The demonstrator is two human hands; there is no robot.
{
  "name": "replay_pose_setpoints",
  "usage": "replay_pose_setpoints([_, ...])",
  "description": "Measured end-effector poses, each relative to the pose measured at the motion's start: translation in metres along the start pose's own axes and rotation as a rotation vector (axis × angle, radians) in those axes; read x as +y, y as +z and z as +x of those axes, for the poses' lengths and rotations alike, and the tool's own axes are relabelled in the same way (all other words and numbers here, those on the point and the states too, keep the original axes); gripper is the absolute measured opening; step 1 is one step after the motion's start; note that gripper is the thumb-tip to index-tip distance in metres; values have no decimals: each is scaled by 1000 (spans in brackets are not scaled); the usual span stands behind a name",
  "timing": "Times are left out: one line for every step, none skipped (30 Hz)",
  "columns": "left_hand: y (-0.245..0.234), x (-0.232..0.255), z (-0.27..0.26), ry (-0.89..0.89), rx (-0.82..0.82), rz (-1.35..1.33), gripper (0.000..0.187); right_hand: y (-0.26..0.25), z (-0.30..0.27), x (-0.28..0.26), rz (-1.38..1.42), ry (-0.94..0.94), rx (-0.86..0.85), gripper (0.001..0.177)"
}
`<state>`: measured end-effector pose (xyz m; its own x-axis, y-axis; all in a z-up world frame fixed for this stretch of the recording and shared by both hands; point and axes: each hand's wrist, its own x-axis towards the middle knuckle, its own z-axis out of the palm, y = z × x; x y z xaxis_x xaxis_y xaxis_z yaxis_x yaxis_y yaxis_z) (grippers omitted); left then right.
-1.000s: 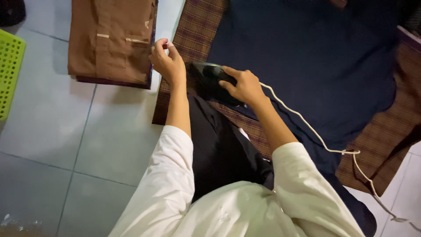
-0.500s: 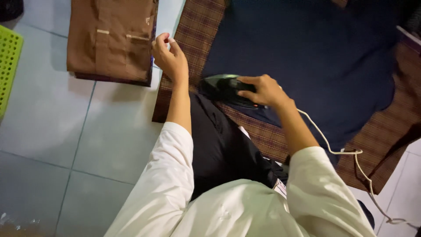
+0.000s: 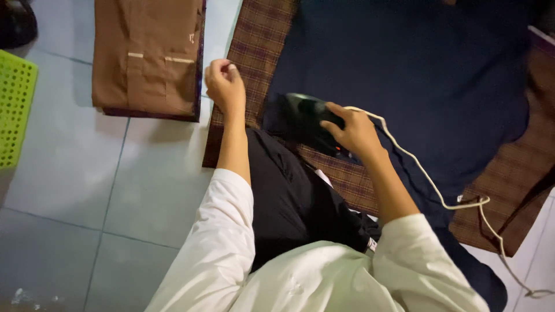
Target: Ironing and folding a dark blue shirt on the floor.
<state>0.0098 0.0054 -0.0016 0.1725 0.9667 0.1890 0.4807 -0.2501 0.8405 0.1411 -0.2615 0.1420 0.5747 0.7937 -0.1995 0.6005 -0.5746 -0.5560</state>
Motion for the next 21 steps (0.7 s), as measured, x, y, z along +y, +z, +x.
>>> replay_pose_setpoints([5,-2,0,-9,3,3,10,3,1,5,-3,-2,-9,53])
replay_pose_setpoints([9,-3,-1,28,-73,-53,8,7,-2,10,5,12,48,53])
replay_pose_setpoints([13,-4,-3,65,-148,-109,10,11,-4,16,14,26,104,52])
replay_pose_setpoints([16,-3,-6,65,-150,-111,10,12,1,6,13,27,105,52])
replay_pose_setpoints([18,-1,-8,66,-245,-36,15,12,6,-4,-7,94,118,52])
replay_pose_setpoints([20,0,-9,69,-337,39,20,13,12,-15,-26,159,133,51])
replay_pose_setpoints([15,11,-9,72,-337,38,20,17,22,-17,-26,159,136,51])
replay_pose_setpoints([9,20,-8,-98,-546,208,25,23,31,-20,-23,170,182,50])
replay_pose_setpoints([2,29,-8,-272,-750,379,30,28,41,-24,-20,181,228,50])
replay_pose_setpoints([1,29,-7,-271,-749,384,30,31,49,-27,-15,181,228,50])
replay_pose_setpoints([0,29,-5,-315,-887,488,38,33,58,-30,10,154,256,49])
replay_pose_setpoints([-1,30,-5,-361,-1025,589,46,34,67,-32,32,127,283,49])
replay_pose_setpoints([-2,27,-7,-360,-1024,591,46,35,66,-33,35,126,284,49])
replay_pose_setpoints([-2,26,-8,-316,-1029,525,41,35,67,-34,53,105,265,47])
replay_pose_setpoints([-2,24,-8,-271,-1032,460,36,34,69,-35,71,84,247,45])
replay_pose_setpoints([0,21,-9,-272,-1029,460,36,38,60,-29,71,81,246,45])
replay_pose_setpoints([2,18,-9,-225,-1034,455,34,41,52,-23,56,73,233,45])
replay_pose_setpoints([4,15,-10,-178,-1037,447,33,45,44,-17,39,62,220,46])
replay_pose_setpoints([4,21,-7,-180,-1032,445,33,43,34,-20,38,57,220,46])
replay_pose_setpoints([4,26,-6,-255,-1075,499,35,42,23,-22,-5,144,202,50])
replay_pose_setpoints([4,32,-6,-330,-1117,553,38,40,12,-24,-48,231,184,54])
